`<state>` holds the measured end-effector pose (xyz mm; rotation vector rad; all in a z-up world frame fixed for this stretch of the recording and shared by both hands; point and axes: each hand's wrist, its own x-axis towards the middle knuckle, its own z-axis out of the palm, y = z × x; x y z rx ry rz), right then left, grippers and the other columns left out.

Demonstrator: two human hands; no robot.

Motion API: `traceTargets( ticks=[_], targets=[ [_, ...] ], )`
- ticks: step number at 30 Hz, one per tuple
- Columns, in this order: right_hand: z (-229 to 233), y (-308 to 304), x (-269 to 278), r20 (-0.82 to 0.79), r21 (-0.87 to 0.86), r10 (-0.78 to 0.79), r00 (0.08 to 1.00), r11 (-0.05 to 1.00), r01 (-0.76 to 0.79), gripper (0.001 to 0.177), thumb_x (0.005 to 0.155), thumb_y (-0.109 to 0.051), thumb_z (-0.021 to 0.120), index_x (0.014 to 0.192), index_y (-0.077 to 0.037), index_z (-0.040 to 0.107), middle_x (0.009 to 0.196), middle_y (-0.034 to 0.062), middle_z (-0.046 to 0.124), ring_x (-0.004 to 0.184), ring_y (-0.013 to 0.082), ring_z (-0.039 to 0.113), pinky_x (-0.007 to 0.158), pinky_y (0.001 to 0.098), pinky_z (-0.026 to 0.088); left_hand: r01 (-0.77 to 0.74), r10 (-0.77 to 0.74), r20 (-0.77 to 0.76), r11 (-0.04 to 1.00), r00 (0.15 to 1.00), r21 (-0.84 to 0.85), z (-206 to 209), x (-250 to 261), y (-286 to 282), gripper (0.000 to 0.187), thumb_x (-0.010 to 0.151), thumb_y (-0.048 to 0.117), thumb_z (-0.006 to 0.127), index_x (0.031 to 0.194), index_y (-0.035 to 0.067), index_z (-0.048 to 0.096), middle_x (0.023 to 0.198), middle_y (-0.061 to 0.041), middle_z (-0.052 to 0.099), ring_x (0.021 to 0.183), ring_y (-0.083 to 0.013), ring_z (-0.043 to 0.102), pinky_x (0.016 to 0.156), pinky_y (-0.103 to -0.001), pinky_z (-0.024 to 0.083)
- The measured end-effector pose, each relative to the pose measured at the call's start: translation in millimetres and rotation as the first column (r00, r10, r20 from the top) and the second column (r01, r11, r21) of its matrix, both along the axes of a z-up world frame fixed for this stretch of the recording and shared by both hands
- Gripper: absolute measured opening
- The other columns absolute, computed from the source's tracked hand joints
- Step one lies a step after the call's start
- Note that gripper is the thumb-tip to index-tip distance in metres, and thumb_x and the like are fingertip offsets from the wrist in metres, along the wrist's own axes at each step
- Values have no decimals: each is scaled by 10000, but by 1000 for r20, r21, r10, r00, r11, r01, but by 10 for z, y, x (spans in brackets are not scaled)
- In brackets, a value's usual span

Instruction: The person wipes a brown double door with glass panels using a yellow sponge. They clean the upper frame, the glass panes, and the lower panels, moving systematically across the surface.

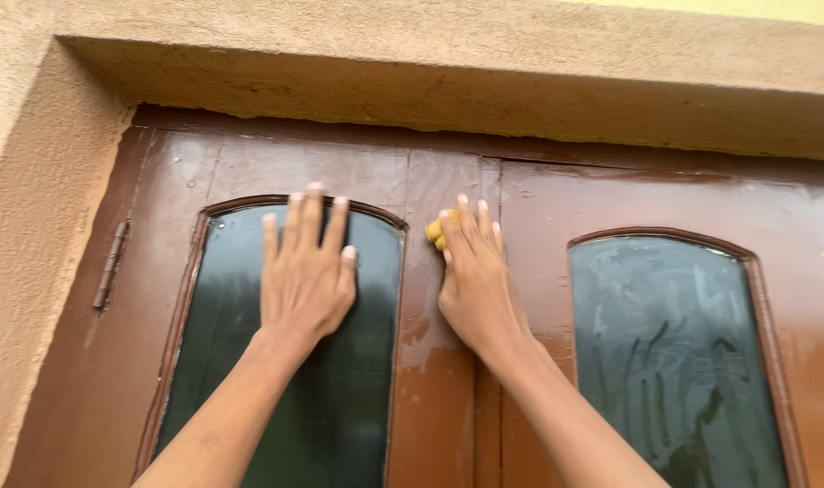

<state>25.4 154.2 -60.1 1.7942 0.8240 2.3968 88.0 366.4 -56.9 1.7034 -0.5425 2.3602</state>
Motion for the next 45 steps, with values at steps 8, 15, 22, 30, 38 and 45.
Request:
traceTargets(
  ticks=[8,15,22,30,38,45],
  targets=[
    [-748,141,-1,-52,-107,-100,994,990,94,578,841,49,512,1419,41,521,1549,217,452,1466,423,357,1204,533,270,29,-33,-97,999,995,-43,-167,206,192,624,1006,436,452,1545,121,445,1641,-210,279,1511,-395,245,1168,-658,165],
    [316,-35,-5,-112,-182,-146,983,975,124,517,921,18,526,1436,-21,544,1572,214,449,1474,476,281,1187,581,242,30,-33,-101,999,994,-32,-171,197,202,626,1015,430,448,1555,114,440,1639,-213,285,1510,-385,249,1166,-659,177],
    [-723,154,16,-35,-111,-61,998,992,56,491,926,-23,553,1416,-8,561,1516,176,523,1445,441,416,1213,582,294,8,-7,-96,1000,995,13,-380,211,261,619,1025,402,444,1550,75,433,1633,-227,317,1519,-389,273,1198,-609,202],
    [-602,-61,-130,-37,-307,-244,969,926,221,633,805,86,514,1430,-9,536,1535,161,517,1485,419,373,1210,575,315,12,-7,-98,998,995,54,-559,156,324,615,1030,381,452,1545,45,433,1622,-238,331,1506,-397,292,1204,-586,220],
    [-1312,105,-178,-133,-236,-106,985,969,72,513,891,-63,584,1395,8,521,1496,204,498,1440,444,369,1167,585,310,26,-12,-163,996,986,89,-991,70,408,604,1030,339,444,1549,31,413,1634,-223,316,1518,-387,281,1216,-553,224],
    [-1539,-150,-307,-290,-645,-348,891,759,86,737,669,33,598,1398,-20,507,1488,144,535,1436,365,419,1163,554,322,33,-15,-221,997,975,77,-1626,2,426,588,1029,309,433,1543,25,412,1643,-210,304,1524,-378,273,1230,-545,212]
  ],
)
